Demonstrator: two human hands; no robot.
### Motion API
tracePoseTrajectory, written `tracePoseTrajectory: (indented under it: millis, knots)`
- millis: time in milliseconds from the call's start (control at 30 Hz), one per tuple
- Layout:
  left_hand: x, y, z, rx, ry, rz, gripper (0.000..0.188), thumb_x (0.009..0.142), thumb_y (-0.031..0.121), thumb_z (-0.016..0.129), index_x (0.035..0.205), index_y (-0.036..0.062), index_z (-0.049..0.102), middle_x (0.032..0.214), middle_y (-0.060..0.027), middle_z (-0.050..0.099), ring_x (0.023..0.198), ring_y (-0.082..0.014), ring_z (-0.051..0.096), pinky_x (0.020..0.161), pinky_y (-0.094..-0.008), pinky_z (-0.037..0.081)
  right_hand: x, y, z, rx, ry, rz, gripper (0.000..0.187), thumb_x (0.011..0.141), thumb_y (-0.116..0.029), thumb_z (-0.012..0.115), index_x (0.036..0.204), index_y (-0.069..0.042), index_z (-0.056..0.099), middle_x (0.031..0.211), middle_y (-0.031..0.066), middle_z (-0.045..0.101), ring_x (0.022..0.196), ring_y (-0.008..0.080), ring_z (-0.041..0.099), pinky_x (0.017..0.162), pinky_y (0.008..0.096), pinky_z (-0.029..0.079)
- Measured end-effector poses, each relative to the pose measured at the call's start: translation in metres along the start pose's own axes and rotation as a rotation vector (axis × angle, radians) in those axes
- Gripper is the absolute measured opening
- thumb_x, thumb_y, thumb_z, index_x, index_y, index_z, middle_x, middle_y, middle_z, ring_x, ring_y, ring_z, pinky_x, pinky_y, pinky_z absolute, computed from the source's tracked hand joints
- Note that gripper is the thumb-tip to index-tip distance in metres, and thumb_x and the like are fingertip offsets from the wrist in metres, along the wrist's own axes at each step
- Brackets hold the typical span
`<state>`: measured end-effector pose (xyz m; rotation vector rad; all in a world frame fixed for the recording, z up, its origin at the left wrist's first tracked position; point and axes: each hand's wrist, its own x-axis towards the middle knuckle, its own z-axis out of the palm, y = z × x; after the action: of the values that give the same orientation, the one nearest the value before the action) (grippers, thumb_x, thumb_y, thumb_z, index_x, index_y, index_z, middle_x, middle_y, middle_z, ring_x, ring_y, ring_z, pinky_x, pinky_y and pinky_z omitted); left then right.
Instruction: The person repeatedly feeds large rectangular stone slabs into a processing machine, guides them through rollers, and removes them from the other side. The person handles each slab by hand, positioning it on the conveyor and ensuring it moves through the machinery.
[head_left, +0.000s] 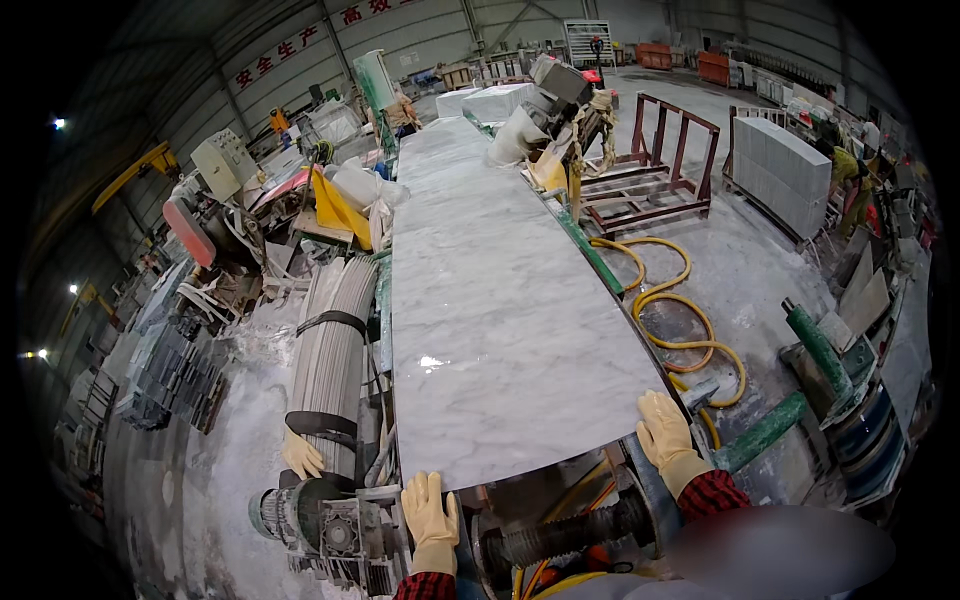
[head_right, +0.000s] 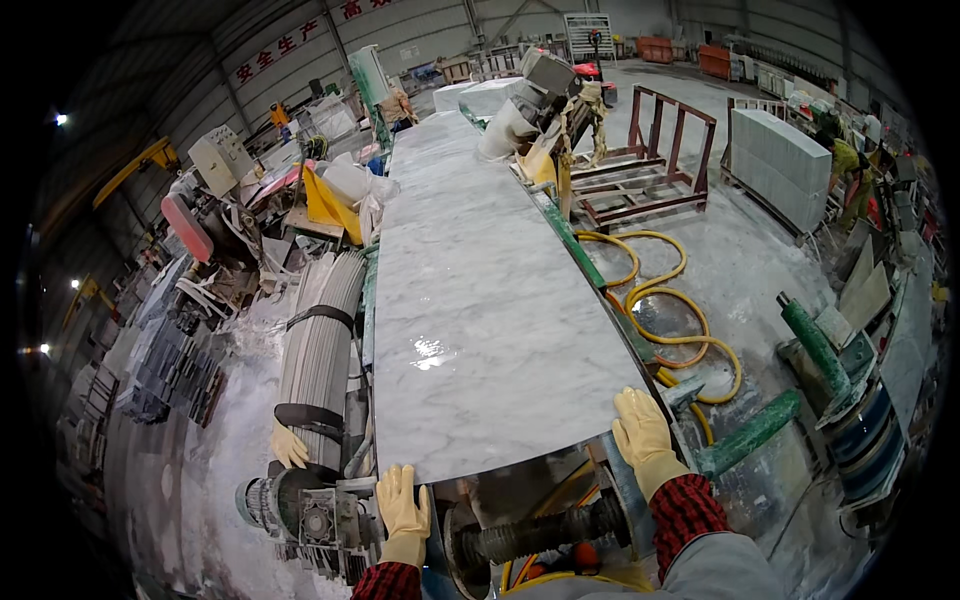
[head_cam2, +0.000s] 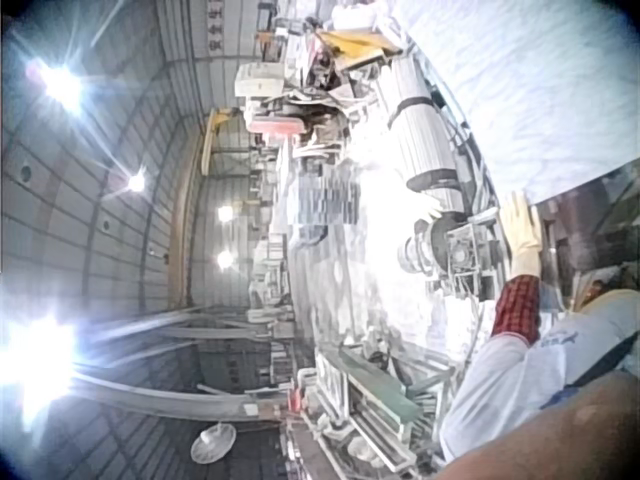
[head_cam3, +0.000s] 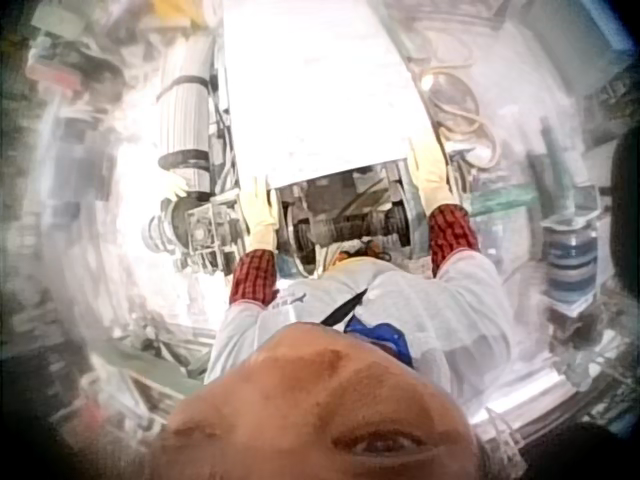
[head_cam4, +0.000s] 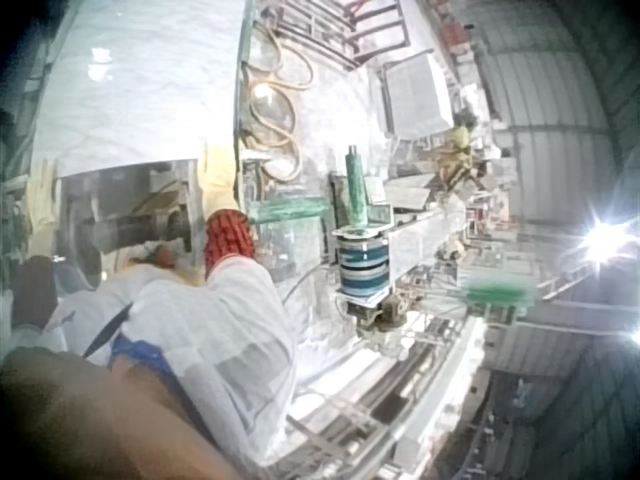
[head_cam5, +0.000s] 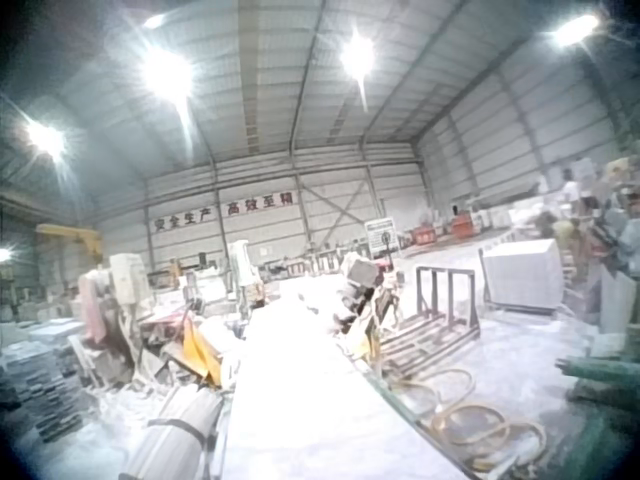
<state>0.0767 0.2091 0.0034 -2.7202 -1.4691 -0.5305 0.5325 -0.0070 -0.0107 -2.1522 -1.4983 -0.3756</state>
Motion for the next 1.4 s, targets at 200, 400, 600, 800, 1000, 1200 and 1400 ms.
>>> tracePoseTrajectory:
  millis: [200, 400, 600, 800, 1000, 1200, 1400]
  knots:
    - [-0.003, -0.002, 0.001, 0.011, 0.008, 0.009, 0.059, 0.102, 0.030, 0.067, 0.154, 0.0076, 0.052, 0.160, -0.0221, 0.050, 0.149, -0.0460, 0.043, 0.128, -0.0572, 0.029, 0.000, -0.001, -0.001, 0.005, -0.026, 0.008, 0.054, 0.099, -0.024, 0.068, 0.149, -0.006, 0.059, 0.152, 0.0244, 0.060, 0.141, 0.0447, 0.054, 0.124, 0.0547, 0.039]
    - [-0.004, 0.001, -0.003, -0.023, 0.034, 0.017, 0.056, 0.101, 0.029, 0.068, 0.150, 0.0070, 0.054, 0.158, -0.0227, 0.052, 0.147, -0.0466, 0.045, 0.127, -0.0568, 0.030, -0.005, 0.000, -0.001, 0.005, -0.003, -0.007, 0.054, 0.098, -0.024, 0.069, 0.148, -0.006, 0.060, 0.151, 0.0242, 0.061, 0.140, 0.0451, 0.055, 0.124, 0.0549, 0.039]
    - [-0.007, 0.001, -0.003, -0.018, 0.060, 0.032, 0.056, 0.101, 0.027, 0.069, 0.150, 0.0071, 0.054, 0.157, -0.0235, 0.053, 0.146, -0.0472, 0.046, 0.126, -0.0573, 0.031, -0.007, 0.000, 0.000, 0.004, 0.020, -0.015, 0.054, 0.096, -0.022, 0.072, 0.147, -0.007, 0.061, 0.150, 0.0238, 0.061, 0.140, 0.0449, 0.055, 0.123, 0.0547, 0.040]
    - [-0.010, -0.002, 0.000, -0.036, 0.024, 0.013, 0.058, 0.102, 0.029, 0.068, 0.153, 0.0076, 0.052, 0.160, -0.0240, 0.050, 0.149, -0.0478, 0.043, 0.127, -0.0575, 0.029, -0.006, -0.005, -0.007, 0.043, 0.040, -0.027, 0.051, 0.095, -0.017, 0.071, 0.143, -0.003, 0.062, 0.147, 0.0256, 0.062, 0.138, 0.0465, 0.056, 0.122, 0.0542, 0.042]
    - [-0.012, -0.002, 0.000, -0.018, 0.005, -0.002, 0.058, 0.102, 0.030, 0.067, 0.154, 0.0074, 0.052, 0.161, -0.0241, 0.050, 0.150, -0.0475, 0.043, 0.128, -0.0565, 0.029, -0.007, -0.007, -0.011, 0.053, 0.054, -0.036, 0.050, 0.094, -0.017, 0.071, 0.142, -0.003, 0.063, 0.147, 0.0250, 0.063, 0.138, 0.0458, 0.056, 0.122, 0.0538, 0.042]
    - [-0.012, 0.002, -0.006, -0.022, -0.004, -0.006, 0.057, 0.101, 0.030, 0.069, 0.152, 0.0079, 0.054, 0.161, -0.0252, 0.050, 0.150, -0.0463, 0.044, 0.128, -0.0563, 0.029, -0.008, -0.007, -0.011, 0.046, 0.057, -0.025, 0.049, 0.095, -0.017, 0.071, 0.141, -0.003, 0.063, 0.146, 0.0249, 0.063, 0.137, 0.0457, 0.056, 0.122, 0.0539, 0.042]
    - [-0.017, -0.003, 0.001, -0.006, 0.030, 0.012, 0.057, 0.102, 0.031, 0.068, 0.153, 0.0082, 0.053, 0.160, -0.0246, 0.051, 0.149, -0.0460, 0.045, 0.128, -0.0567, 0.030, -0.011, -0.006, -0.012, 0.017, 0.069, -0.047, 0.052, 0.095, -0.022, 0.071, 0.144, -0.006, 0.062, 0.147, 0.0235, 0.062, 0.137, 0.0439, 0.057, 0.122, 0.0538, 0.042]
